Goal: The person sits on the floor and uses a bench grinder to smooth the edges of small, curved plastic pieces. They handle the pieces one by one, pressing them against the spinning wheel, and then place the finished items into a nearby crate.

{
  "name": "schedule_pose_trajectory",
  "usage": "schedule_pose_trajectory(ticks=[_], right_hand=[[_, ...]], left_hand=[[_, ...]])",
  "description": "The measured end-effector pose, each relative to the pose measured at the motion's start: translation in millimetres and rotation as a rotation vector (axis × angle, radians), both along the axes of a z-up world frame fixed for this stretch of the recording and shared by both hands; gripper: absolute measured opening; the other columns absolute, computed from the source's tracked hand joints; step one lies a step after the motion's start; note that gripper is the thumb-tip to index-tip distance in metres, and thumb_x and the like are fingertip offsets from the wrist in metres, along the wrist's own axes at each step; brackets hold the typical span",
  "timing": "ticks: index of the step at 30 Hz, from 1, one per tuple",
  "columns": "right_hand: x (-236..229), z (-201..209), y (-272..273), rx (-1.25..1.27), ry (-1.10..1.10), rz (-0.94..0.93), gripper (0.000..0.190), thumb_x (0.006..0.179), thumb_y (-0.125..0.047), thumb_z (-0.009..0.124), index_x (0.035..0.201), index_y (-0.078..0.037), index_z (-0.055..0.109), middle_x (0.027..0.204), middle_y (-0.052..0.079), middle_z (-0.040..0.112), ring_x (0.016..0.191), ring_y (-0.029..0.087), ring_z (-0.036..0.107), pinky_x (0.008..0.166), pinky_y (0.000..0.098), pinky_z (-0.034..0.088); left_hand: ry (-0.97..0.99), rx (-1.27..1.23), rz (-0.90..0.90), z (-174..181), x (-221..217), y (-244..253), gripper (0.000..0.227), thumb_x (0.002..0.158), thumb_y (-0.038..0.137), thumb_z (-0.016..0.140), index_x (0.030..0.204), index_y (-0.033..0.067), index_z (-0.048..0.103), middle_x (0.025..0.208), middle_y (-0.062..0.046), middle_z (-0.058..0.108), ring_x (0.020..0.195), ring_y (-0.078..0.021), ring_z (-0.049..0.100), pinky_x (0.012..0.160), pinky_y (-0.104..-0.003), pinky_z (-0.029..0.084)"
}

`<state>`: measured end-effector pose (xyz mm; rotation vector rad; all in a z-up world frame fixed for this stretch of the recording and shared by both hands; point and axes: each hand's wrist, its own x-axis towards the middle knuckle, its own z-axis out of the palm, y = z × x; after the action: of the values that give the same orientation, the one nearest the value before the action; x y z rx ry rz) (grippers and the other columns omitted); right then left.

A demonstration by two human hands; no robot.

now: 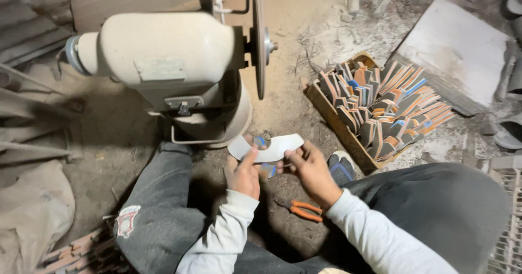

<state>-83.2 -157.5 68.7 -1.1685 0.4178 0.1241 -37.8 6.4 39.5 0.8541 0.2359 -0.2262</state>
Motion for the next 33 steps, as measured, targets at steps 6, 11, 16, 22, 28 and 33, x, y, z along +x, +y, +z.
schedule_pose_trajectory(ticks=[6, 11, 16, 22, 28, 33], right_hand=[[47.7, 38.6, -70.1, -0.39, 0.027, 0.035, 0.015, 0.09, -0.005, 0.067, 0.101, 0.004, 0.065, 0.077, 0.007, 0.069, 0.062, 0.015, 0.065, 0.057, 0.0341, 0.057], [80.7, 46.2, -71.6, -0.414, -0.083, 0.199, 0.022, 0.102, -0.013, 0.062, 0.102, 0.009, 0.064, 0.079, 0.011, 0.067, 0.068, 0.017, 0.063, 0.064, 0.0343, 0.059], [117.6, 44.6, -38.3, -0.716, -0.397, 0.216, 0.039, 0.099, -0.012, 0.052, 0.133, 0.004, 0.062, 0.116, 0.015, 0.068, 0.108, 0.027, 0.065, 0.094, 0.0375, 0.052], [154.5, 42.5, -25.3, -0.82, -0.39, 0.143, 0.052, 0.084, 0.0, 0.046, 0.133, 0.003, 0.064, 0.122, 0.018, 0.064, 0.115, 0.033, 0.064, 0.103, 0.0377, 0.047], [139.9, 45.0, -22.7, -0.806, -0.399, 0.159, 0.058, 0.078, 0.002, 0.046, 0.134, 0.003, 0.063, 0.122, 0.019, 0.063, 0.114, 0.033, 0.064, 0.1, 0.0381, 0.049], [94.3, 50.9, -18.5, -0.866, -0.484, 0.231, 0.054, 0.078, 0.003, 0.052, 0.131, 0.007, 0.063, 0.124, 0.021, 0.064, 0.117, 0.035, 0.063, 0.104, 0.0379, 0.048]], left_hand=[[-0.855, 1.14, -0.265, 38.8, 13.3, 2.6, 0.085, 0.071, 0.023, 0.082, 0.143, 0.0007, 0.045, 0.137, -0.017, 0.056, 0.115, -0.0354, 0.063, 0.094, -0.041, 0.054], [-0.771, 1.147, -0.447, 35.6, 26.0, -10.0, 0.052, 0.085, 0.016, 0.08, 0.131, -0.0021, 0.063, 0.129, -0.017, 0.063, 0.113, -0.0336, 0.067, 0.092, -0.037, 0.057], [-0.502, 0.819, -0.411, 23.7, 60.7, -13.9, 0.042, 0.093, 0.017, 0.072, 0.126, -0.0069, 0.061, 0.125, -0.016, 0.062, 0.107, -0.0228, 0.069, 0.085, -0.033, 0.062], [-0.421, 0.864, -0.483, 25.2, 93.3, -16.7, 0.038, 0.101, 0.021, 0.066, 0.13, -0.0039, 0.067, 0.104, -0.013, 0.075, 0.094, -0.0174, 0.067, 0.085, -0.031, 0.058], [-0.548, 0.943, -0.432, 29.1, 76.6, -13.1, 0.032, 0.096, 0.014, 0.067, 0.12, -0.0066, 0.067, 0.112, -0.015, 0.066, 0.096, -0.0177, 0.068, 0.081, -0.032, 0.059], [-0.591, 0.964, -0.342, 15.2, 22.5, -2.1, 0.041, 0.085, 0.003, 0.068, 0.123, -0.0074, 0.061, 0.123, -0.02, 0.061, 0.103, -0.0298, 0.069, 0.082, -0.033, 0.059]])
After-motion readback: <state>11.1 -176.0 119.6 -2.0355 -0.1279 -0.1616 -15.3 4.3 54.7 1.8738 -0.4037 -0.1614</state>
